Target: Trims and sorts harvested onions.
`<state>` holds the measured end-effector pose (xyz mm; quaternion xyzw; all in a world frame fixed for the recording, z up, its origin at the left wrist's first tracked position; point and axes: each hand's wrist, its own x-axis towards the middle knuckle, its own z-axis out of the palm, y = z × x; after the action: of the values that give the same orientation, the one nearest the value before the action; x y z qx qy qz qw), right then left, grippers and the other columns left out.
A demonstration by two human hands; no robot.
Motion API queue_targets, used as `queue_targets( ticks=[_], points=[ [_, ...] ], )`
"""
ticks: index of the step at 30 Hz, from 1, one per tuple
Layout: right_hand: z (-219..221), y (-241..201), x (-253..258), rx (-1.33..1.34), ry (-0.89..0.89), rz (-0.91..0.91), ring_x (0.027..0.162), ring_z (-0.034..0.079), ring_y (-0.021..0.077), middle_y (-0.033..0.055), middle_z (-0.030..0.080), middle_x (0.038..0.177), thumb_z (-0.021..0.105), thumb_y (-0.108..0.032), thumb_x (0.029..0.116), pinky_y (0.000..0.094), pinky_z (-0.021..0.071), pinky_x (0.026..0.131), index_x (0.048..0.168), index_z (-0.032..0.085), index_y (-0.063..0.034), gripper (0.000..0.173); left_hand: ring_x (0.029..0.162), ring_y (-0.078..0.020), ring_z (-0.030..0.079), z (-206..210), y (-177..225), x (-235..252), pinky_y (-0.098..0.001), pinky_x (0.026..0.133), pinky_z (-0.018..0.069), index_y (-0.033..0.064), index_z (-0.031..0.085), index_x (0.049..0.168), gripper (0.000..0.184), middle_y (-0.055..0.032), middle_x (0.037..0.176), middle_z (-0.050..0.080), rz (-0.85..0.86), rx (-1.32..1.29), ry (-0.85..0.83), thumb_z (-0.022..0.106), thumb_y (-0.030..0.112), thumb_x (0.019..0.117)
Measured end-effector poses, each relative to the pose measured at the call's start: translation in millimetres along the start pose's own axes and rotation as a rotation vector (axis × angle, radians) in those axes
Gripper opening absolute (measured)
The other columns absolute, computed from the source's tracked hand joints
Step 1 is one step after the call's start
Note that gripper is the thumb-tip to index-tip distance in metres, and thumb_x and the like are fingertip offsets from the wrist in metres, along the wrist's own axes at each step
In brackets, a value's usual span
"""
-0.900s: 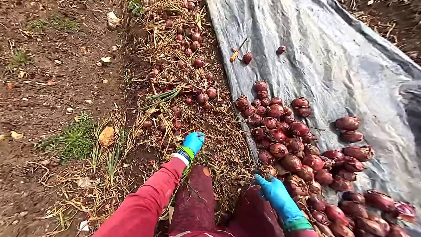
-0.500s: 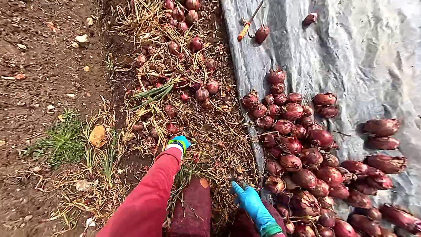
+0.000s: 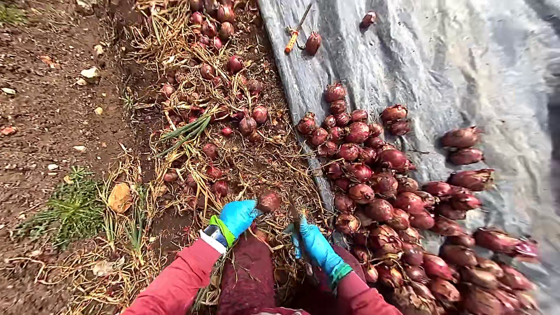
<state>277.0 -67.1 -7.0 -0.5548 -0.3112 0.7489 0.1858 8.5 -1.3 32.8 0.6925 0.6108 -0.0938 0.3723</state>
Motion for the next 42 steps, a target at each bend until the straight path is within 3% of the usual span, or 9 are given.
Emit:
queue_targets(
  ticks=[3,9,16,23,29,31,33,37,42],
  points=[
    [19,-28,-28,0.002,-0.026,-0.223,0.050,0.060,0.0170,0.0037,0.061,0.064,0.031,-0.094,0.0823,0.0350,0.0558,0.049,0.098,0.063,-0.0092,0.092,0.092,-0.0297,0.073,-23,47,-33,-0.0587,0.079,0.0575,0.0139,0.074,0.105,0.027,-0.0090,0.097,0.075,0.294,0.155,-0.058,0.060,0.037,0.1036],
    [0,-25,-119,-0.222,0.044,-0.340,0.045,0.054,0.0181,0.0067,0.057,0.058,0.020,-0.069,0.1036,0.0368,0.0516,0.046,0.099,0.071,-0.0051,0.082,0.083,-0.0237,0.073,-49,75,-89,-0.0548,0.076,0.0576,0.0171,0.075,0.094,0.026,-0.0036,0.087,0.074,0.408,0.289,0.019,0.064,0.039,0.1022],
    [-38,23,-195,-0.245,0.191,-0.447,0.044,0.053,0.0162,0.0041,0.055,0.056,0.024,-0.085,0.0922,0.0334,0.0481,0.042,0.081,0.065,-0.0102,0.086,0.097,-0.0312,0.072,10,224,-123,-0.0615,0.078,0.0562,0.0167,0.073,0.105,0.027,-0.0078,0.101,0.075,0.510,0.414,-0.223,0.054,0.037,0.1056],
    [-75,36,-172,0.125,0.659,-0.241,0.042,0.054,0.0176,0.0041,0.056,0.057,0.004,-0.063,0.1053,0.0370,0.0503,0.040,0.098,0.062,-0.0081,0.080,0.108,-0.0378,0.069,30,73,-39,-0.0647,0.091,0.0539,0.0063,0.072,0.111,0.047,-0.0190,0.110,0.072,-0.033,0.263,-0.350,0.044,0.044,0.1087],
    [-35,47,-99,0.031,0.381,-0.112,0.046,0.059,0.0197,0.0069,0.062,0.062,0.009,-0.061,0.1064,0.0378,0.0544,0.043,0.105,0.066,-0.0035,0.081,0.112,-0.0426,0.070,27,-16,44,-0.0626,0.095,0.0547,-0.0020,0.066,0.125,0.040,-0.0271,0.119,0.071,-0.816,-0.209,0.459,0.048,0.028,0.1052],
    [-23,37,-83,0.040,0.328,-0.077,0.045,0.058,0.0169,0.0047,0.062,0.061,0.010,-0.057,0.1074,0.0346,0.0540,0.043,0.109,0.067,-0.0038,0.078,0.149,-0.0358,0.041,-17,-6,44,-0.0522,0.122,0.0344,-0.0019,0.034,0.157,0.055,-0.0239,0.160,0.040,-0.972,-0.630,0.029,0.043,0.029,0.1118],
    [-18,32,-69,0.053,0.304,-0.005,0.045,0.058,0.0187,0.0072,0.062,0.061,0.010,-0.056,0.1075,0.0360,0.0528,0.042,0.112,0.068,-0.0030,0.079,0.108,-0.0402,0.071,66,-47,86,-0.0568,0.095,0.0567,-0.0058,0.066,0.127,0.058,-0.0276,0.119,0.071,-1.081,-0.592,0.582,0.073,0.040,0.0917],
    [-23,31,-26,0.067,0.264,0.110,0.045,0.057,0.0226,0.0106,0.060,0.060,0.003,-0.059,0.1062,0.0402,0.0536,0.043,0.114,0.068,-0.0020,0.087,0.085,-0.0350,0.070,72,-106,97,-0.0585,0.079,0.0579,0.0035,0.069,0.119,0.067,-0.0200,0.100,0.072,-0.870,-0.758,0.286,0.085,0.056,0.0802],
    [-5,3,27,-0.075,-0.087,0.089,0.050,0.060,0.0198,0.0076,0.062,0.065,0.021,-0.074,0.0992,0.0377,0.0559,0.049,0.109,0.069,-0.0038,0.086,0.088,-0.0193,0.074,16,-32,16,-0.0521,0.085,0.0608,0.0167,0.076,0.109,0.048,-0.0034,0.095,0.077,-0.178,-0.439,0.101,0.082,0.057,0.0831]
  ],
)
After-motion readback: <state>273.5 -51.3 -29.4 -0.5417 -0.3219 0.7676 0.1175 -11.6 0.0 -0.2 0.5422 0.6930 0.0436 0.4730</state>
